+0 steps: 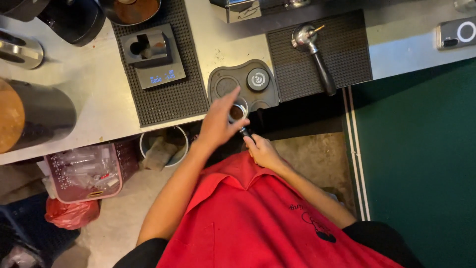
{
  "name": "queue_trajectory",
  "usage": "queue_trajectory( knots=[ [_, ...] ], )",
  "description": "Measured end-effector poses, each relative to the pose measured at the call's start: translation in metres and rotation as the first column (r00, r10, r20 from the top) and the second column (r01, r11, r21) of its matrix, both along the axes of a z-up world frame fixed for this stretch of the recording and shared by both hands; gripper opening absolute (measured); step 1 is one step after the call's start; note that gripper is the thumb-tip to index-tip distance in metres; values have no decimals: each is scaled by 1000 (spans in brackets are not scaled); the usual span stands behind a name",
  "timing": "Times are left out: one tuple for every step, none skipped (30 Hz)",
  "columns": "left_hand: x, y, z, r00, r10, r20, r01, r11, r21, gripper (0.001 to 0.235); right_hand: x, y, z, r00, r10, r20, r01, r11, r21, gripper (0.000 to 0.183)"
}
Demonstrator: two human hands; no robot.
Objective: The person prepares espresso by grinding coffee beans into a portafilter, tamping the grounds, and extracting shots into a metal pitcher. They also steam milk in a separate pitcher using the espresso machine's steam wand.
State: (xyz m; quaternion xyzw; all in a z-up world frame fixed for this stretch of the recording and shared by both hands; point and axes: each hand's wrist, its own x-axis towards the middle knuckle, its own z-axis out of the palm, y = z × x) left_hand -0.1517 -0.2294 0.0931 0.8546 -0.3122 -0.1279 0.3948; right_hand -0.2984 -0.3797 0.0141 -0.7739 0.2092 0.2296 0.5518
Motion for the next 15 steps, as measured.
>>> queue_trajectory(
  knots=[
    [10, -2, -4, 1000, 4, 3, -4, 1000, 2, 99, 1, -3, -1, 1000, 4, 3, -4, 1000, 2, 42],
    [20, -5, -7, 998, 59, 1, -59, 998, -19, 95, 2, -6, -1, 1000, 24, 10, -24, 1000, -3, 42],
    [31, -7, -11, 994, 112, -4, -112, 993, -42, 90, 3, -9, -1, 999, 41, 16, -41, 999, -8, 42],
    [40, -10, -10, 994, 113, -2, -113, 993, -41, 90, 4, -13, -12, 999, 43, 18, -42, 999, -8, 42],
    [47, -13, -9, 989, 139, 56, -143, 985, 94, 87, 4, -16, -22, 998, 67, 18, -67, 998, -14, 42],
    [55, -15, -9, 981, 155, 117, -178, 958, 225, 86, 4, -18, -32, 996, 91, 18, -91, 996, -20, 43],
    [57, -26, -6, 981, 155, 119, -179, 958, 225, 86, 6, -19, -29, 996, 91, 21, -90, 996, -20, 43],
    [59, -37, -3, 985, 32, 172, -77, 963, 260, 84, 8, -20, -26, 995, 100, 16, -100, 995, -24, 43],
    [60, -46, -1, 972, -93, 215, 24, 953, 301, 82, 7, -20, -23, 994, 110, 7, -110, 994, -25, 43],
    [61, -62, -10, 973, -93, 214, 24, 953, 303, 82, 6, -22, -33, 994, 110, 5, -110, 994, -24, 43],
    [64, -77, -19, 970, -217, 111, 138, 863, 486, 88, 6, -24, -43, 993, 121, 8, -120, 993, -21, 42],
    [67, -91, -28, 949, -316, -15, 253, 728, 637, 96, 7, -25, -53, 991, 131, 12, -130, 991, -19, 42],
    [71, -99, -44, 950, -312, -15, 249, 729, 637, 96, 7, -26, -47, 991, 135, 12, -135, 991, -19, 42],
    [75, -106, -61, 945, -322, 66, 203, 729, 653, 92, 8, -27, -42, 990, 138, 3, -138, 990, -25, 41],
    [81, -112, -77, 932, -331, 146, 154, 728, 668, 87, 10, -26, -37, 990, 142, -5, -142, 989, -29, 41]
  ],
)
